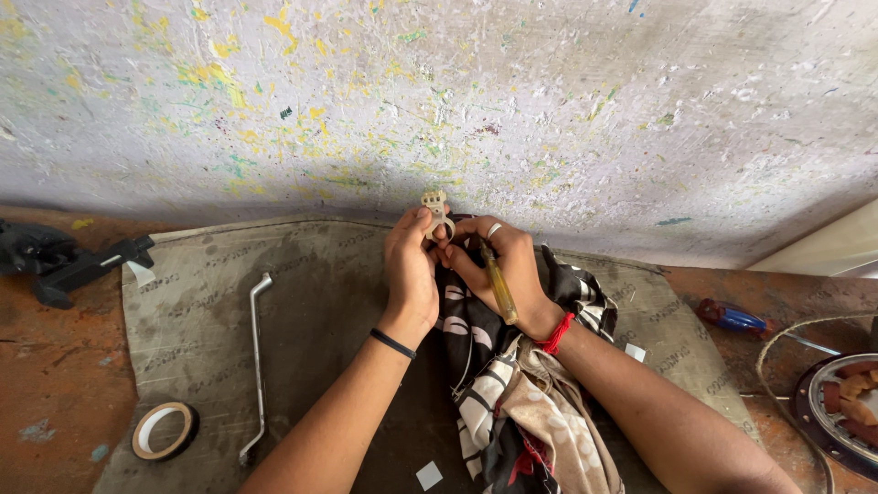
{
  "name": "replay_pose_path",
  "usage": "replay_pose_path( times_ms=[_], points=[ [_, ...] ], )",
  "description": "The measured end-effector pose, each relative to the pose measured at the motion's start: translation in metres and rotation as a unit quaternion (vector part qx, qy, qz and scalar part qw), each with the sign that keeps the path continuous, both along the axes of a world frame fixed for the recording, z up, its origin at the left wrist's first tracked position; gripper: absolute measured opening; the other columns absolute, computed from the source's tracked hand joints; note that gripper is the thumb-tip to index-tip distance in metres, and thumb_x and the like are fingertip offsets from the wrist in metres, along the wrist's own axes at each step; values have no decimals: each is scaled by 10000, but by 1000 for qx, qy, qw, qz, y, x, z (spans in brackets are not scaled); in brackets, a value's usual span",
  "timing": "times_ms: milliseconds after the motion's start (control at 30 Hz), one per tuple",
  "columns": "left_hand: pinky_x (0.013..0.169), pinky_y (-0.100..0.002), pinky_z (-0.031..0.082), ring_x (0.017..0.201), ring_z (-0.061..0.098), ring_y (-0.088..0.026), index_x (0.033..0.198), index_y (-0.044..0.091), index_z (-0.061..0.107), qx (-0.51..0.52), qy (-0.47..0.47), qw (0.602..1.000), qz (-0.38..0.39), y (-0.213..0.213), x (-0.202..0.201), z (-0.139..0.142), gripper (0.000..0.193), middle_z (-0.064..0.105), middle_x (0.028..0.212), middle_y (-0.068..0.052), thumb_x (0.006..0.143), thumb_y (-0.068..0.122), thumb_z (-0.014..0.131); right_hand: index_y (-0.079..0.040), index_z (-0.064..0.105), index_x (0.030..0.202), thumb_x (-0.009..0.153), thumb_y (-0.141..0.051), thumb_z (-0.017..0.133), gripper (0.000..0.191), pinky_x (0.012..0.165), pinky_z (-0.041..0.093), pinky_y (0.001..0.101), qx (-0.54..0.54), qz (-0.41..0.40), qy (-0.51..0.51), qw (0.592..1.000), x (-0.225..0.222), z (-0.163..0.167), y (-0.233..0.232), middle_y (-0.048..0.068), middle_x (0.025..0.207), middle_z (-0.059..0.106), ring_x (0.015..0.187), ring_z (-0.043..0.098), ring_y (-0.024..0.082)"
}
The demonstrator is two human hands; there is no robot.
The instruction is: The person uses a screwdriver to scrape and clean a small white plastic electrical component held in their left hand. They repeatedly scrape the surface of the component, occasionally rotating it to access different areas.
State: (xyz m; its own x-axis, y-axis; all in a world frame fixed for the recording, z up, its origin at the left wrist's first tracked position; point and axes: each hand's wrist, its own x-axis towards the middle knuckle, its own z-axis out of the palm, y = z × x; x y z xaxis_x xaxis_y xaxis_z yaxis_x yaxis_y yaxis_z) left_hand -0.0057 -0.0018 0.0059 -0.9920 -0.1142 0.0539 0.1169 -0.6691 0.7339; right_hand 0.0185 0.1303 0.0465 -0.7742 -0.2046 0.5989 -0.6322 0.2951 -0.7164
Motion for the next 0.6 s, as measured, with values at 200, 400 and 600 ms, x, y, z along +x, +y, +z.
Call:
replay_pose_path(
  times_ms=[200,400,600],
  points=[
    [669,-277,464,815,609,-115,1035,80,624,30,27,999,-1,0,3,5,105,650,898,-7,1000,151,556,-2,732,1018,896,-84,763,150,622,553,256,17,-53,-15,998,-2,-1,0,82,810,775,705,715,94],
    [697,-279,494,865,655,-124,1026,98,622,6,40,999,7,0,8,15,82,723,1065,-71,986,158,581,-7,736,1017,832,-73,729,196,636,563,281,21,-94,-1,995,-5,1,2,99,827,778,689,713,128],
    [678,-250,449,820,591,-100,1017,100,601,-15,64,998,15,-1,5,11,75,744,1130,-117,1026,174,606,-9,746,989,788,-119,786,232,649,581,326,77,-123,-13,989,-5,2,4,152,832,777,712,768,218]
  ],
)
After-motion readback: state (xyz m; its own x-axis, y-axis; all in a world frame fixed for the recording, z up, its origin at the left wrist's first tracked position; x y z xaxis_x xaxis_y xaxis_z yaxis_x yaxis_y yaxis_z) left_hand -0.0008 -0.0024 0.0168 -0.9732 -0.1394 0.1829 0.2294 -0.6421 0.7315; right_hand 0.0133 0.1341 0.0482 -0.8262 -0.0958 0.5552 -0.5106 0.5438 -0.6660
